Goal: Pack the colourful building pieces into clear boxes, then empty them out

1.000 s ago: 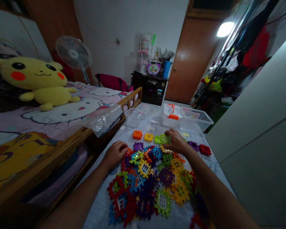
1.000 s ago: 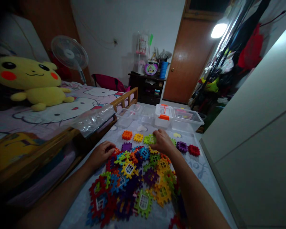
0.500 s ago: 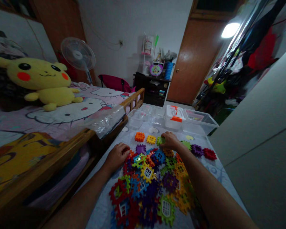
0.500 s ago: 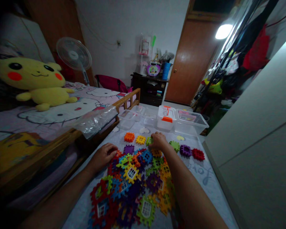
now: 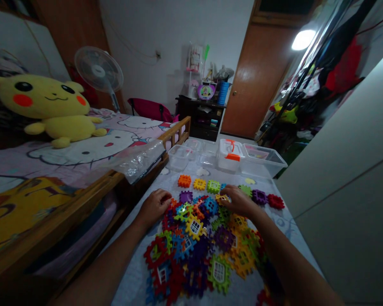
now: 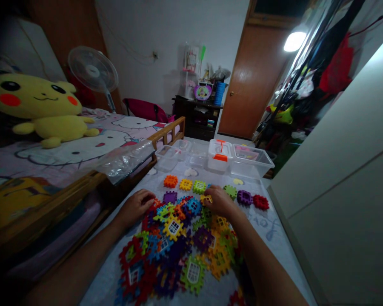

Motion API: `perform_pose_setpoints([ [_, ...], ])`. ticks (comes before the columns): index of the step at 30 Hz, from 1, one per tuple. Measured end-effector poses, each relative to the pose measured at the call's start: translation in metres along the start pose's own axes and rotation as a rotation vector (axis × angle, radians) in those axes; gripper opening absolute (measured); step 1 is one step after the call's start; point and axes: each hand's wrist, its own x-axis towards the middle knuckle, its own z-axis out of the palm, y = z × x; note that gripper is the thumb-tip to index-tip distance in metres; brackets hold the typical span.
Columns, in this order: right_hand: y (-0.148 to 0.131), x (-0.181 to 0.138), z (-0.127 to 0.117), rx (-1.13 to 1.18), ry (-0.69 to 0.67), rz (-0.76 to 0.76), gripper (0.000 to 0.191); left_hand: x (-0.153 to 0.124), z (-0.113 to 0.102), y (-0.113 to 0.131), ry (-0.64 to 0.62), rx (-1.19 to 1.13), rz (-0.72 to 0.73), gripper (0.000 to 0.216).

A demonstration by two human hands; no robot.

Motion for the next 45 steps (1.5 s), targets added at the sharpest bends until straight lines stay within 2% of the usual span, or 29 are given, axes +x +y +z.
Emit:
perform_pose_setpoints([
  [5, -0.013, -0.020, 0.010, 0.001, -0.048, -0.016, 0.011, 0.000, -0.001, 0.001, 0.000, 0.012, -0.002, 0.021],
  [10, -0.022, -0.030, 0.001, 0.115, -0.134, -0.049, 0.006, 0.001, -0.001, 0.001, -0.003, 0.008, -0.005, 0.022],
  [13, -0.019, -0.031, -0.002, 0.147, -0.072, -0.009, 0.012, 0.001, -0.001, 0.001, -0.009, -0.001, -0.015, 0.022],
  [16, -0.015, -0.027, 0.002, 0.040, 0.016, 0.072, 0.017, 0.001, -0.001, 0.001, -0.017, -0.007, -0.015, 0.023],
  [22, -0.017, -0.024, 0.014, -0.088, -0.063, 0.079, 0.023, 0.000, 0.000, -0.002, -0.011, 0.000, 0.008, 0.022],
  [31, -0.015, -0.050, 0.003, 0.113, -0.069, 0.067, 0.023, -0.001, 0.001, -0.001, 0.014, -0.012, 0.011, 0.022],
  [35, -0.012, -0.046, 0.003, -0.002, 0.022, 0.187, 0.025, -0.001, 0.001, -0.002, 0.007, -0.019, 0.014, 0.023],
  [38, -0.011, -0.037, 0.008, -0.113, 0.023, 0.253, 0.022, 0.000, 0.001, -0.002, 0.009, -0.026, 0.011, 0.023],
  [42, -0.015, -0.029, 0.012, -0.145, -0.014, 0.246, 0.014, -0.001, 0.001, -0.001, 0.003, -0.016, 0.013, 0.023],
  [45, -0.022, -0.023, 0.010, -0.167, -0.008, 0.228, 0.016, 0.000, 0.001, -0.003, -0.004, -0.003, 0.012, 0.022],
])
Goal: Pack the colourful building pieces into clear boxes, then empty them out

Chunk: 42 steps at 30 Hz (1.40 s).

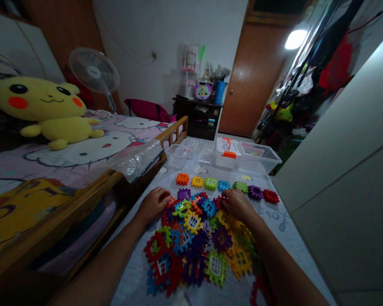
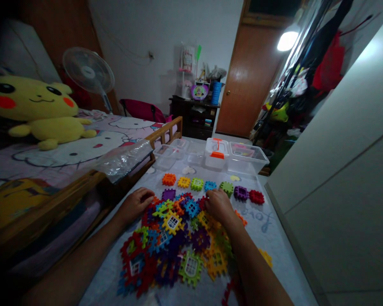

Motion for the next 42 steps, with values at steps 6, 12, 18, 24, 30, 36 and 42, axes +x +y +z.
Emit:
perform_pose_setpoints([
  [6, -0.027, 0.022, -0.004, 0.033, 0.001, -0.129, 0.029, 0.000, 0.001, -0.002, -0.003, -0.001, 0.004, 0.021],
  [12, -0.040, 0.041, 0.011, 0.104, -0.067, -0.261, 0.038, 0.000, 0.000, 0.000, 0.001, 0.003, 0.012, 0.020],
  [18, -0.030, 0.040, 0.010, 0.237, -0.043, -0.209, 0.026, 0.000, 0.000, 0.001, 0.015, 0.004, 0.012, 0.018],
  [24, -0.011, 0.026, -0.009, 0.387, 0.013, -0.137, 0.016, 0.000, 0.001, -0.001, 0.010, 0.002, 0.016, 0.018],
  [30, -0.008, -0.006, -0.014, 0.419, 0.228, -0.178, 0.011, 0.000, 0.000, 0.002, 0.002, -0.001, 0.004, 0.019],
  [36, -0.008, -0.026, -0.010, 0.441, -0.015, -0.329, 0.003, 0.000, -0.001, 0.002, -0.006, 0.013, 0.007, 0.020],
  [42, 0.013, 0.002, -0.003, 0.212, 0.052, -0.036, 0.011, 0.000, -0.001, 0.003, -0.009, 0.010, 0.004, 0.022],
])
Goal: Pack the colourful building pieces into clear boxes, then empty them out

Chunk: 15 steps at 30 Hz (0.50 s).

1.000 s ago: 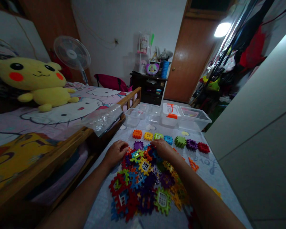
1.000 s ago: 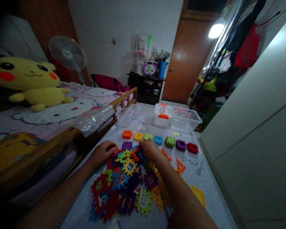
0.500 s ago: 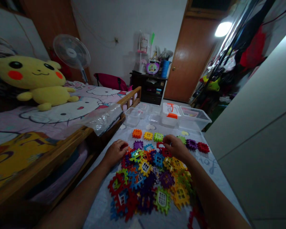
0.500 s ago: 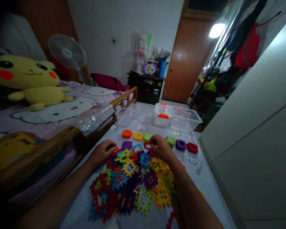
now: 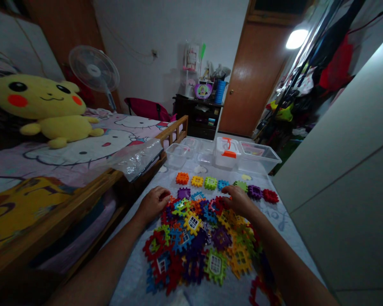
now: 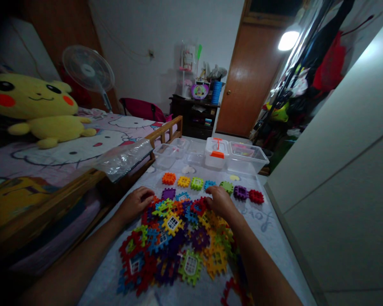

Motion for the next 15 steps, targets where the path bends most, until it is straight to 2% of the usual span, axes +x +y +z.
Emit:
perform_pose_setpoints([
  [3, 0.006, 0.007, 0.007, -0.063, -0.077, 0.030, 0.009, 0.000, -0.001, 0.002, 0.004, -0.008, -0.001, 0.022],
  [5, 0.007, 0.007, 0.011, -0.058, -0.079, 0.029, 0.010, 0.000, -0.001, 0.002, 0.005, -0.010, -0.002, 0.021],
  [12, 0.007, -0.001, -0.003, 0.059, -0.048, 0.052, 0.008, 0.000, 0.000, 0.000, 0.014, -0.012, 0.005, 0.021],
  [15, 0.003, -0.007, -0.008, 0.109, 0.060, 0.057, 0.009, 0.000, 0.001, 0.000, 0.009, -0.009, 0.011, 0.021],
])
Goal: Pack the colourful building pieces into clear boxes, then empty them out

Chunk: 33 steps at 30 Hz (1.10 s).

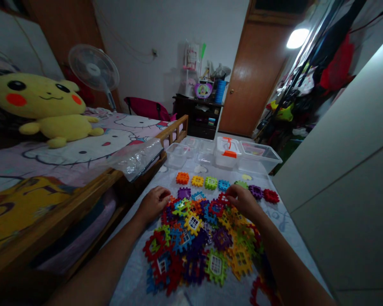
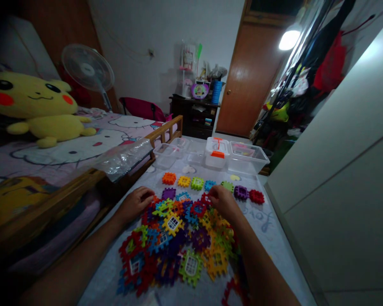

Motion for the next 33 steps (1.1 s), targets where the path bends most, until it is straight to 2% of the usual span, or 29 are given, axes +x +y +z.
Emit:
perform_pose_setpoints([
  [3, -0.011, -0.009, 0.004, 0.019, 0.176, -0.058, 0.009, 0.000, 0.000, 0.000, 0.000, 0.006, -0.001, 0.021],
  [5, -0.021, -0.017, 0.009, -0.016, 0.204, -0.097, 0.011, 0.000, 0.000, 0.001, 0.005, 0.003, -0.008, 0.021],
  [10, -0.037, -0.033, 0.016, -0.093, 0.003, -0.184, 0.003, -0.001, 0.000, -0.001, 0.005, 0.007, -0.004, 0.021],
  [14, -0.035, -0.036, 0.014, -0.059, -0.108, -0.164, 0.004, -0.001, 0.000, -0.001, 0.002, 0.013, 0.001, 0.020],
  [20, -0.029, -0.034, 0.021, -0.030, -0.076, -0.105, 0.006, 0.000, 0.000, -0.001, 0.009, 0.013, -0.001, 0.018],
  [26, -0.021, -0.029, 0.027, 0.040, 0.051, -0.140, 0.020, -0.001, 0.000, -0.002, 0.006, 0.014, -0.007, 0.018],
  [33, -0.027, -0.025, 0.020, -0.029, -0.117, -0.095, 0.026, 0.000, 0.001, -0.002, -0.012, 0.013, -0.014, 0.022],
])
